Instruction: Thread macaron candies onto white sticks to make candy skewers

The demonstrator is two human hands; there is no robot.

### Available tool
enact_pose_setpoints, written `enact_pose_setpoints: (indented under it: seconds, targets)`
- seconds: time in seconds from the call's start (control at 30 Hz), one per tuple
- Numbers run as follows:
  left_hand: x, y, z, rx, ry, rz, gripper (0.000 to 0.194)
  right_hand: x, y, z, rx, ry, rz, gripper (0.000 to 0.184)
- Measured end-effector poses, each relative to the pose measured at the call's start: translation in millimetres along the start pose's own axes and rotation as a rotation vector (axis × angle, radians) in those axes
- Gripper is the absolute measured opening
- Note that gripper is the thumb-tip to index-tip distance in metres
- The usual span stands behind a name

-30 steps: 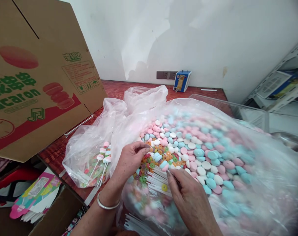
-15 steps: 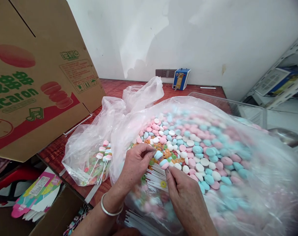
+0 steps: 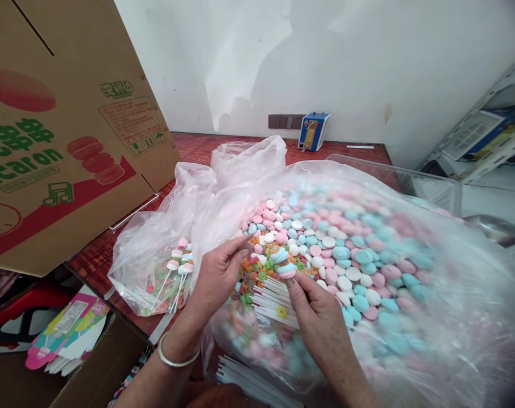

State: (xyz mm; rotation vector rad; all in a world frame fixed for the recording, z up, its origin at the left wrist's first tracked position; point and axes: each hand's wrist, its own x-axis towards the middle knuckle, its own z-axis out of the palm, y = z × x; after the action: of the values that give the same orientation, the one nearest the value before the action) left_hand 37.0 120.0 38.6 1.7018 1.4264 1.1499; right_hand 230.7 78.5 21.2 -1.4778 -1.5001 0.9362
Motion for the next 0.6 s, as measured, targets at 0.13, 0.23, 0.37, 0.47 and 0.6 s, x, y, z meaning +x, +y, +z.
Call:
enact_pose_setpoints:
  seconds: [0.13,0.23,0.37,0.47,0.6]
  targets:
    - [2.5,-16.6,-13.0,0.506,-0.125,0.191,0.019,0.1,1.1,-5.1,-0.070,0.003,-0.025,0.038]
    - [2.3,-22.4,-10.8,0.567,-0.115,0.197,0.013,-3.3,2.2,-3.2,-0.118,-0.020,-0.063,0.035]
    - [3.6,-14.3,-6.5,0.283,-0.018,0.080,0.012,-8.8,2.5,1.3,-0.150,-0.054,-0.110,0.033]
    - [4.8,-3.3,-2.9,-0.050,-0.042,-0.122,0.018,-11.0,1.6,2.3,-0.167,-0.056,-0.130,0.034]
    - [5.4,5.2,4.5,-0.317,-0.108,-0.260,0.024,-11.3,2.0,0.3,-0.164,-0.054,-0.129,0.033]
